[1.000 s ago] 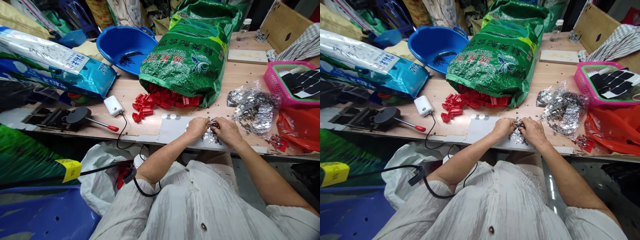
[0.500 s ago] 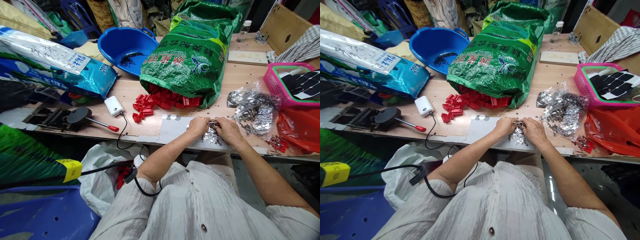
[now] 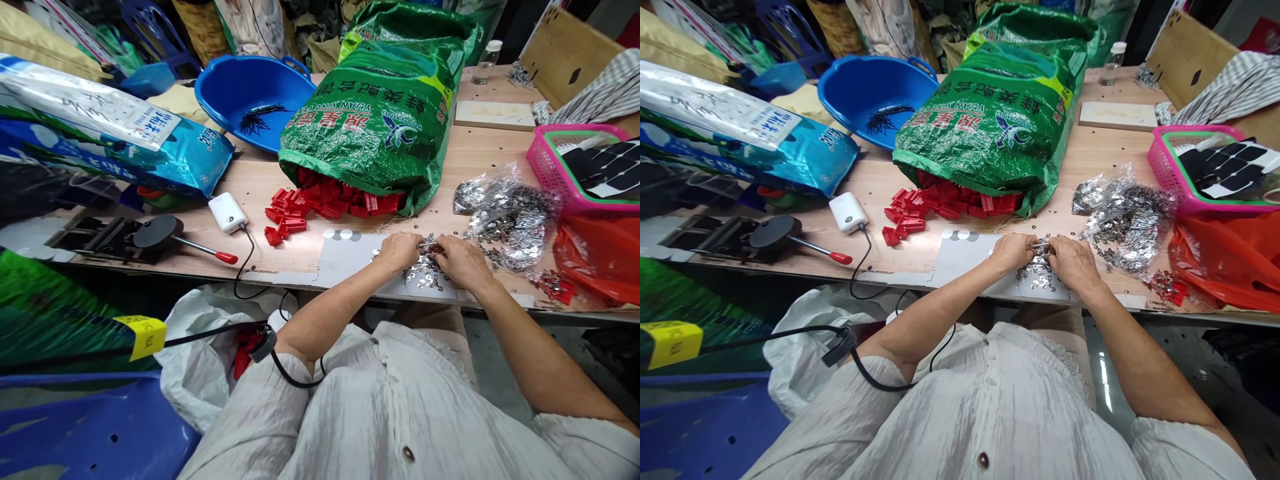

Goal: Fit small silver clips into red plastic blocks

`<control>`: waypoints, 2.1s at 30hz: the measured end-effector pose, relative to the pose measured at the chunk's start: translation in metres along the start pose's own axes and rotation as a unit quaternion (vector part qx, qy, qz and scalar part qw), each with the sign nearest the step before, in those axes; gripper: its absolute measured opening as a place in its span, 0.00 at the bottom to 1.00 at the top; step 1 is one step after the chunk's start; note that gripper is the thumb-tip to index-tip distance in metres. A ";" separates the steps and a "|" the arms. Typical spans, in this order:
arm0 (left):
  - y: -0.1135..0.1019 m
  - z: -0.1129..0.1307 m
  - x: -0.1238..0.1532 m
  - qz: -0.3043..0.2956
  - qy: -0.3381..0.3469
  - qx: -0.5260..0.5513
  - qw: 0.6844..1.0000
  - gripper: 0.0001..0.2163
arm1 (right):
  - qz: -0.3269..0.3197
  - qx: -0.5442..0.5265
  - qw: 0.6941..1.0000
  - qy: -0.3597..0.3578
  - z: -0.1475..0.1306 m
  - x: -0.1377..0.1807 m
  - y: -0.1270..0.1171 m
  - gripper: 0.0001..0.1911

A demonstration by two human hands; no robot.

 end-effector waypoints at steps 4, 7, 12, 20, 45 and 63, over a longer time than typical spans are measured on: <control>0.000 -0.001 -0.001 -0.007 -0.009 0.001 1.000 0.14 | -0.010 -0.014 1.000 0.012 0.003 0.000 0.001 0.08; 0.001 -0.003 -0.003 -0.008 -0.016 0.011 1.000 0.12 | -0.011 -0.020 1.000 0.013 0.006 0.001 0.000 0.09; 0.004 -0.006 -0.005 0.005 -0.024 0.028 0.999 0.10 | 0.013 -0.044 0.999 -0.005 0.004 -0.001 0.000 0.11; 0.002 -0.014 -0.008 0.012 -0.039 0.073 0.997 0.10 | -0.022 -0.046 0.999 -0.005 0.005 -0.002 0.002 0.10; 0.001 -0.027 0.017 0.033 0.020 -0.047 0.998 0.11 | 0.000 -0.057 0.998 0.026 0.005 -0.009 0.005 0.07; 0.003 -0.020 0.010 0.020 0.005 -0.038 0.999 0.11 | 0.012 -0.059 0.998 -0.018 0.001 -0.006 0.002 0.07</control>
Point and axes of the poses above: each hand's wrist, its own x-axis away from the middle knuckle, its own y-axis out of the palm, z = x × y, the point moved 8 cm from there along -x, towards the middle knuckle, and after that the axes turned 12 degrees about -x, right-handed, at the moved point
